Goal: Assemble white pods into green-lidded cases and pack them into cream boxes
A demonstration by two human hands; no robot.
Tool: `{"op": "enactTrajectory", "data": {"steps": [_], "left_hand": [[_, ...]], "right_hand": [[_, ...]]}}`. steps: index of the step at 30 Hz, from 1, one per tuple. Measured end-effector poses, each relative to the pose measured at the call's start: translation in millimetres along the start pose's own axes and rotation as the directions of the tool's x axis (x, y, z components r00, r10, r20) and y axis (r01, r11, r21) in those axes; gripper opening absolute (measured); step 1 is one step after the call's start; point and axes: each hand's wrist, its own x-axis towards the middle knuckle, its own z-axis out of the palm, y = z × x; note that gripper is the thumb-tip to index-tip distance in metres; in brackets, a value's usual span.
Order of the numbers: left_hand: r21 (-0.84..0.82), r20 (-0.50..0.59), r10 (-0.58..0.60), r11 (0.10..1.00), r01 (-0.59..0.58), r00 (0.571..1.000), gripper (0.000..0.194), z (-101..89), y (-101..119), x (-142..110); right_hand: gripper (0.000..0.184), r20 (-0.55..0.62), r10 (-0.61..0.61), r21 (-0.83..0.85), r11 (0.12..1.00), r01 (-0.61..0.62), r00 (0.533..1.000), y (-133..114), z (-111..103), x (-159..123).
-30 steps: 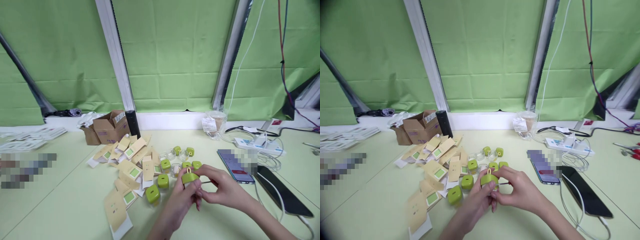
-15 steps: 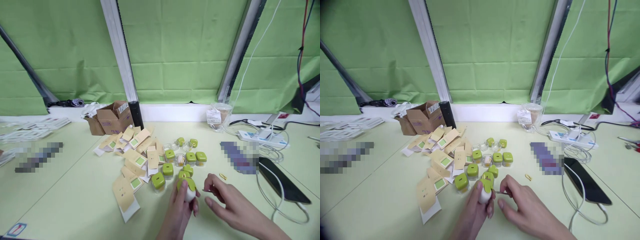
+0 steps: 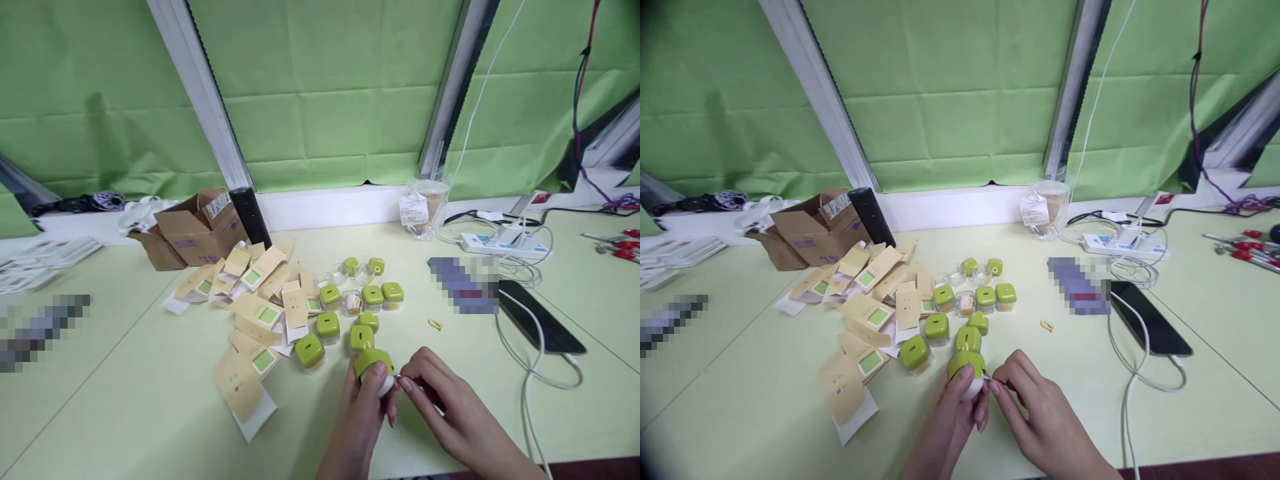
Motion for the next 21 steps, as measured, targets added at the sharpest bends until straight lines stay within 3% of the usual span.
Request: {"op": "enactTrajectory", "data": {"steps": [4, 8, 14, 21], "left_hand": [[0.014, 0.006, -0.064, 0.998, 0.064, 0.998, 0.048, 1.9, -2.7, 4.9], [-0.074, 0.025, -0.120, 0.990, 0.122, 0.992, 0.051, 7.6, -9.5, 11.4], [-0.136, 0.007, -0.028, 0.990, 0.029, 1.000, 0.041, 20.9, -6.7, 20.4], [-0.113, 0.098, 0.060, 0.992, -0.049, 0.993, 0.036, 32.4, -7.8, 21.9]], "right_hand": [[0.046, -0.076, -0.123, -0.238, 0.966, 0.101, 0.990, 8.5, 1.2, -1.4], [0.058, -0.081, -0.253, -0.413, 0.889, 0.199, 0.964, 12.9, 2.6, 0.8], [0.060, -0.197, -0.225, -0.344, 0.927, 0.148, 0.954, 14.4, 5.2, 8.3], [0.056, -0.263, -0.129, -0.218, 0.973, 0.072, 0.956, 21.2, -2.1, 11.0]]}}
